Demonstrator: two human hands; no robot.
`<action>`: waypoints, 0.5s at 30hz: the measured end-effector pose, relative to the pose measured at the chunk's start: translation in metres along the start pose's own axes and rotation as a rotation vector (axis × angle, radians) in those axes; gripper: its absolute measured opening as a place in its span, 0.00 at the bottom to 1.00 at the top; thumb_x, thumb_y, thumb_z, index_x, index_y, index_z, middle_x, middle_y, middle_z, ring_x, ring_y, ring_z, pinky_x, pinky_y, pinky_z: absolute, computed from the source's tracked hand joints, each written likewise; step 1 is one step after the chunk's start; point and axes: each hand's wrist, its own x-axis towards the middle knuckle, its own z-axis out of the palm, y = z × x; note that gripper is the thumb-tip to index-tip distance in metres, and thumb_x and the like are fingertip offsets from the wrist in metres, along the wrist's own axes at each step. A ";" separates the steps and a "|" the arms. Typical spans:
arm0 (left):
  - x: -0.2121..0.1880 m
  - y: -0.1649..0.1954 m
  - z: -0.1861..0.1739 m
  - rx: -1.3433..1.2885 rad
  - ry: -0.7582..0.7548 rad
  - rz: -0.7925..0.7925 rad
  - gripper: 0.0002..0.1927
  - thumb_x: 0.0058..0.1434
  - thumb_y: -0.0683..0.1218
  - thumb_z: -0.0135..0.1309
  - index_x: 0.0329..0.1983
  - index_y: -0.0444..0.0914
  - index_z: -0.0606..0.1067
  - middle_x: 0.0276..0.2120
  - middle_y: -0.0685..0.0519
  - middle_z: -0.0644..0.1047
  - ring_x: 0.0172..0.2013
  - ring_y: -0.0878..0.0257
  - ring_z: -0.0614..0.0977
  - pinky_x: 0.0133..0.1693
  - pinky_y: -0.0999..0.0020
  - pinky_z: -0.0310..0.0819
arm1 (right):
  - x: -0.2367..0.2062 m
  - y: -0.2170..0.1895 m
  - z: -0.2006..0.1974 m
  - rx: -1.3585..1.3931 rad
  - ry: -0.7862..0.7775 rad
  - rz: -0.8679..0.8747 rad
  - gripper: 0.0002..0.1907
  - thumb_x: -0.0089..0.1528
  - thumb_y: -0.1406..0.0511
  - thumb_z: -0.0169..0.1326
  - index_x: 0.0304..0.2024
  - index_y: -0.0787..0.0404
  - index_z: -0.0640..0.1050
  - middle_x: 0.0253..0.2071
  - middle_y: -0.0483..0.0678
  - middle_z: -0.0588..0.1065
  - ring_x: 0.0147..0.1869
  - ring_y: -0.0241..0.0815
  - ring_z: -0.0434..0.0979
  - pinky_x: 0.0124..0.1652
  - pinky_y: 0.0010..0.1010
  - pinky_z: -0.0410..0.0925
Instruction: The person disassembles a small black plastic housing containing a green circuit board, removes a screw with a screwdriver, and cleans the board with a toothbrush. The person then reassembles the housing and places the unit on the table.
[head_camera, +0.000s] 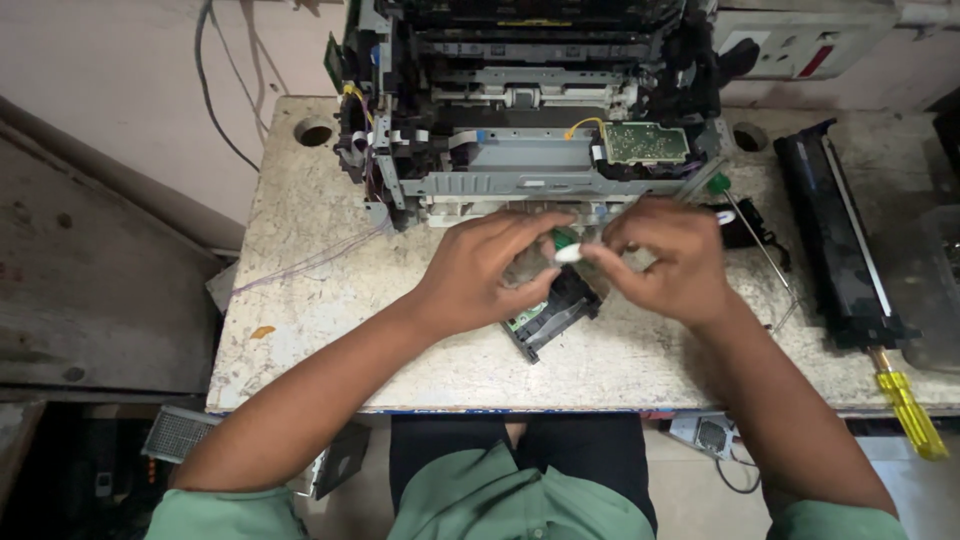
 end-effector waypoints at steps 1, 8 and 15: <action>0.000 0.000 0.001 -0.012 -0.007 -0.026 0.29 0.59 0.43 0.65 0.64 0.41 0.72 0.40 0.55 0.81 0.37 0.64 0.84 0.38 0.70 0.82 | 0.000 0.001 0.000 -0.018 0.015 0.017 0.12 0.60 0.65 0.68 0.25 0.61 0.80 0.25 0.49 0.79 0.27 0.37 0.80 0.26 0.27 0.69; 0.001 0.001 0.000 0.028 0.011 -0.017 0.29 0.58 0.43 0.66 0.64 0.41 0.72 0.39 0.56 0.81 0.37 0.64 0.84 0.39 0.70 0.83 | -0.005 0.007 0.003 0.030 0.021 0.014 0.13 0.61 0.64 0.67 0.24 0.60 0.79 0.26 0.48 0.79 0.28 0.37 0.80 0.27 0.25 0.69; 0.000 0.001 -0.003 0.043 -0.001 -0.025 0.30 0.57 0.42 0.64 0.64 0.42 0.72 0.40 0.57 0.81 0.38 0.64 0.84 0.40 0.69 0.82 | -0.002 0.004 0.006 0.093 -0.002 -0.038 0.12 0.60 0.65 0.67 0.24 0.60 0.79 0.26 0.48 0.79 0.29 0.37 0.81 0.27 0.26 0.71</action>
